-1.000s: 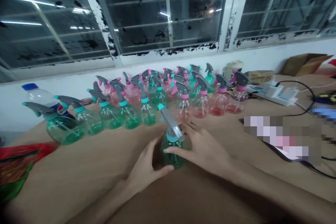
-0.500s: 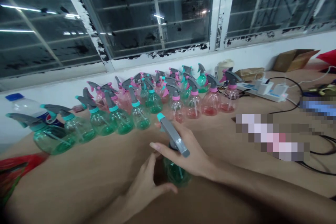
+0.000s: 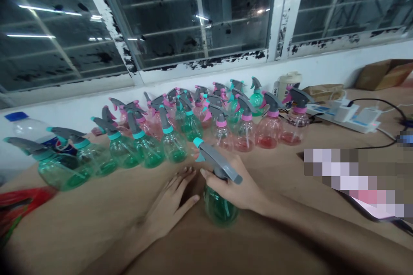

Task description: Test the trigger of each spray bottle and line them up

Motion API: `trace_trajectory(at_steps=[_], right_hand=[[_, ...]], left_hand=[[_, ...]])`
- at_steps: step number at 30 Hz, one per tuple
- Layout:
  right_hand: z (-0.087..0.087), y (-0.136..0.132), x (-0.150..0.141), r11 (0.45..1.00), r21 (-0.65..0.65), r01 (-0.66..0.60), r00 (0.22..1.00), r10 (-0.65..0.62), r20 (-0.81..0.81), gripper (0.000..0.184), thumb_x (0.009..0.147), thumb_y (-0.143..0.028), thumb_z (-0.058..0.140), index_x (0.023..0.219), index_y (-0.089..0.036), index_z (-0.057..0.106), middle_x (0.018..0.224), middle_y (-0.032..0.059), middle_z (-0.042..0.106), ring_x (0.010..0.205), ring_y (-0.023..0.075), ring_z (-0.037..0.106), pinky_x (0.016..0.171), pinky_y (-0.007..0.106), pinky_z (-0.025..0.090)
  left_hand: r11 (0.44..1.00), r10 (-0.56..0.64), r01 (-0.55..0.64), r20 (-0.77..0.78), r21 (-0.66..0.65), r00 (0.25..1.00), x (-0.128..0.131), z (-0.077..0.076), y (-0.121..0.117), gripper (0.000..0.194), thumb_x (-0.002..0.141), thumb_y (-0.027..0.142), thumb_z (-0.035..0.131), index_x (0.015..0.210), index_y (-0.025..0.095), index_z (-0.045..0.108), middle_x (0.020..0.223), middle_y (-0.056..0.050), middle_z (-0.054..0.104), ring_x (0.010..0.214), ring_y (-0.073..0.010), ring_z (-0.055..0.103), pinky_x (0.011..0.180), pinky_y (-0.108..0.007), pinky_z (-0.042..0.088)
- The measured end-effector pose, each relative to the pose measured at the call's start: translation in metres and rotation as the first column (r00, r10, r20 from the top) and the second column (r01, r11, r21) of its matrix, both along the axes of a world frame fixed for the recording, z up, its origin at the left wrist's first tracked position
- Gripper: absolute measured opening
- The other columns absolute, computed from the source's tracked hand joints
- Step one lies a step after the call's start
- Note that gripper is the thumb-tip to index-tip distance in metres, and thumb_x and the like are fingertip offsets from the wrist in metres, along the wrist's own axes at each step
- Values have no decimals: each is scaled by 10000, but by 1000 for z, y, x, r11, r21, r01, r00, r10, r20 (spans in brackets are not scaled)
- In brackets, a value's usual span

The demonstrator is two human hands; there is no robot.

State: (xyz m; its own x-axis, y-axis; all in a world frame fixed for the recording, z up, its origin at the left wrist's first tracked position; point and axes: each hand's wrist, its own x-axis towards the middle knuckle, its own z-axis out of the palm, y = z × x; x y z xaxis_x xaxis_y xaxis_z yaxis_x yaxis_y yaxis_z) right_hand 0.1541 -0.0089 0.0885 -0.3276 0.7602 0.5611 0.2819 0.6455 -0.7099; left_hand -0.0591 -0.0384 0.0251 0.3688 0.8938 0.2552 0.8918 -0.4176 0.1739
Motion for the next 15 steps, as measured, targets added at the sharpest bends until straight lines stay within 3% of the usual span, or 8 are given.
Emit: trace_trajectory(at_steps=[3,6,10,15], right_hand=[[1,3,-6,994,-33,-108,994,107,-31,79,827,-298,528,869,-258,581,720,-17,595,585,149,551,585,308,468],[2,6,-12,979,-24,-205,976,202,-78,114,839,-280,541,937,-252,591,881,3,646,781,156,621,736,310,487],[3,9,-15,979,29,-200,977,201,-74,31,830,-263,556,839,-235,564,778,-26,605,718,124,591,680,274,478],[7,8,-13,977,22,-210,977,211,-42,89,834,-274,531,763,-226,555,726,-22,591,684,130,584,663,286,478]], left_hand=[[1000,-1,1,-28,-1,1000,1,0,0,485,927,414,448,1346,173,395,1392,-122,450,1298,-266,384,1054,-478,310],[1000,-17,17,-45,-1,999,1,0,0,460,917,367,471,1321,153,426,1358,-135,486,1289,-274,396,1055,-492,310],[999,-30,30,-40,9,999,1,-1,0,417,904,331,491,1285,165,466,1326,-130,518,1268,-277,426,1050,-504,319],[1000,-25,26,-43,16,999,2,-1,1,426,899,322,497,1276,125,473,1311,-152,527,1274,-287,417,1051,-502,326]])
